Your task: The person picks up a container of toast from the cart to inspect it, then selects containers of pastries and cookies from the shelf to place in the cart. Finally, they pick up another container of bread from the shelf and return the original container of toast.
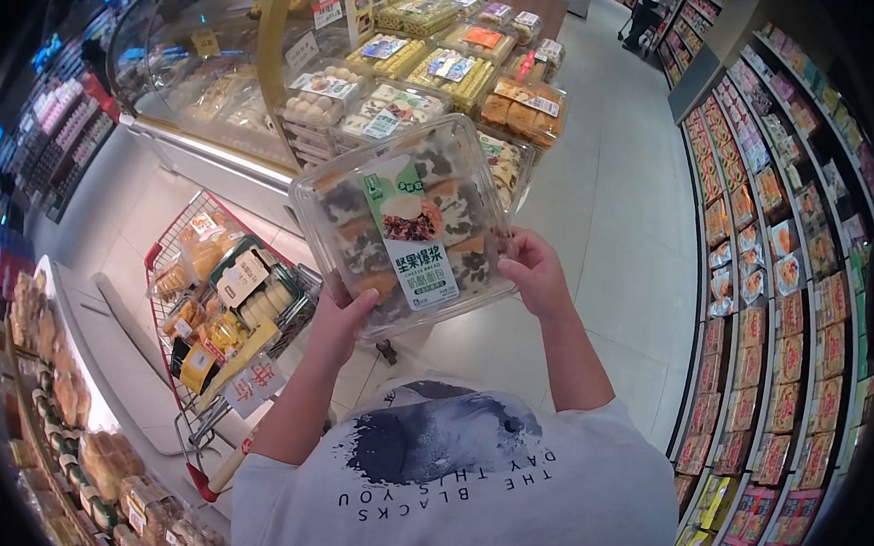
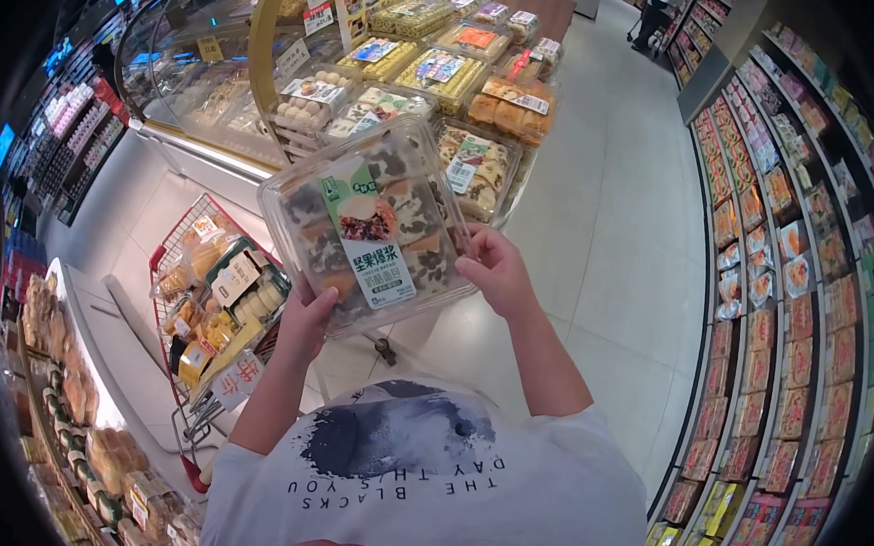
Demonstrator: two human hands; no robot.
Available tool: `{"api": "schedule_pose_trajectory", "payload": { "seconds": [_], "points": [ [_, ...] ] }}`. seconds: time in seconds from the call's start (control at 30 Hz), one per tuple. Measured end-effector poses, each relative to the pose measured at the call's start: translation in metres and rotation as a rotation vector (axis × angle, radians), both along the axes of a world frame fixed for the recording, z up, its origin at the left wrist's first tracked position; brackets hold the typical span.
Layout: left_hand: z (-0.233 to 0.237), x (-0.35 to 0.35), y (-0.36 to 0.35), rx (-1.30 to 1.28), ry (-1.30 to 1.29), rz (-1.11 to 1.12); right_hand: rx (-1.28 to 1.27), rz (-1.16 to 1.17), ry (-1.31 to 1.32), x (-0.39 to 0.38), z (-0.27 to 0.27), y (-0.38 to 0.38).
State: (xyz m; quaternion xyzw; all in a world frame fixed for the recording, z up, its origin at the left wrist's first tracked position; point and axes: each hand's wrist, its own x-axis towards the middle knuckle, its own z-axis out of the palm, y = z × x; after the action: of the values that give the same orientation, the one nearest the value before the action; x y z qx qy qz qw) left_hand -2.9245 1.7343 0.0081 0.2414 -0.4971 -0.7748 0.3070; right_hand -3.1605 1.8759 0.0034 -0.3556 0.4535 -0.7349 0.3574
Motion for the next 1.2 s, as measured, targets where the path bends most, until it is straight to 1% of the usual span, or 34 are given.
{"api": "schedule_pose_trajectory", "payload": {
  "seconds": [0.23,0.37,0.4,0.47,0.57,0.67,0.7,0.77,0.8,0.87,0.9,1.0,1.1,1.2],
  "points": [
    [0.013,0.011,-0.001,0.022,-0.009,0.031,-0.022,0.083,0.092,0.001,0.006,0.001],
    [0.010,0.013,-0.002,-0.007,0.001,0.056,-0.026,0.114,0.103,0.000,0.006,-0.001],
    [0.011,0.013,-0.002,-0.016,0.006,0.060,-0.030,0.123,0.060,0.001,0.006,-0.002],
    [0.013,0.016,-0.005,-0.066,-0.024,0.044,-0.038,0.141,-0.025,0.004,0.008,-0.005],
    [0.021,0.016,-0.005,-0.154,-0.045,0.054,0.050,0.102,-0.036,0.009,0.015,-0.012],
    [0.032,0.011,0.005,-0.296,-0.040,0.121,0.079,0.167,-0.026,0.007,0.007,-0.023],
    [0.036,0.011,0.008,-0.352,-0.034,0.150,0.059,0.180,0.016,0.006,0.003,-0.026],
    [0.047,0.016,0.012,-0.809,-0.308,0.182,0.016,0.202,0.102,0.000,-0.006,-0.033],
    [0.053,0.019,0.014,-1.037,-0.448,0.199,-0.040,0.287,-0.129,-0.010,-0.027,-0.043],
    [0.070,0.017,0.017,-1.426,-0.411,0.181,-0.166,0.379,-0.416,-0.013,-0.030,-0.055],
    [0.075,0.016,0.017,-1.619,-0.388,0.169,-0.206,0.354,-0.398,-0.014,-0.030,-0.056],
    [0.071,0.015,0.010,-2.080,-0.210,0.231,-0.318,0.316,-0.383,0.000,0.007,-0.046],
    [0.065,0.015,0.008,-2.195,-0.081,0.257,-0.384,0.296,-0.379,0.005,0.025,-0.042],
    [0.054,0.016,0.002,-2.245,0.006,0.320,-0.377,0.267,-0.312,0.002,0.037,-0.037]
  ]
}}
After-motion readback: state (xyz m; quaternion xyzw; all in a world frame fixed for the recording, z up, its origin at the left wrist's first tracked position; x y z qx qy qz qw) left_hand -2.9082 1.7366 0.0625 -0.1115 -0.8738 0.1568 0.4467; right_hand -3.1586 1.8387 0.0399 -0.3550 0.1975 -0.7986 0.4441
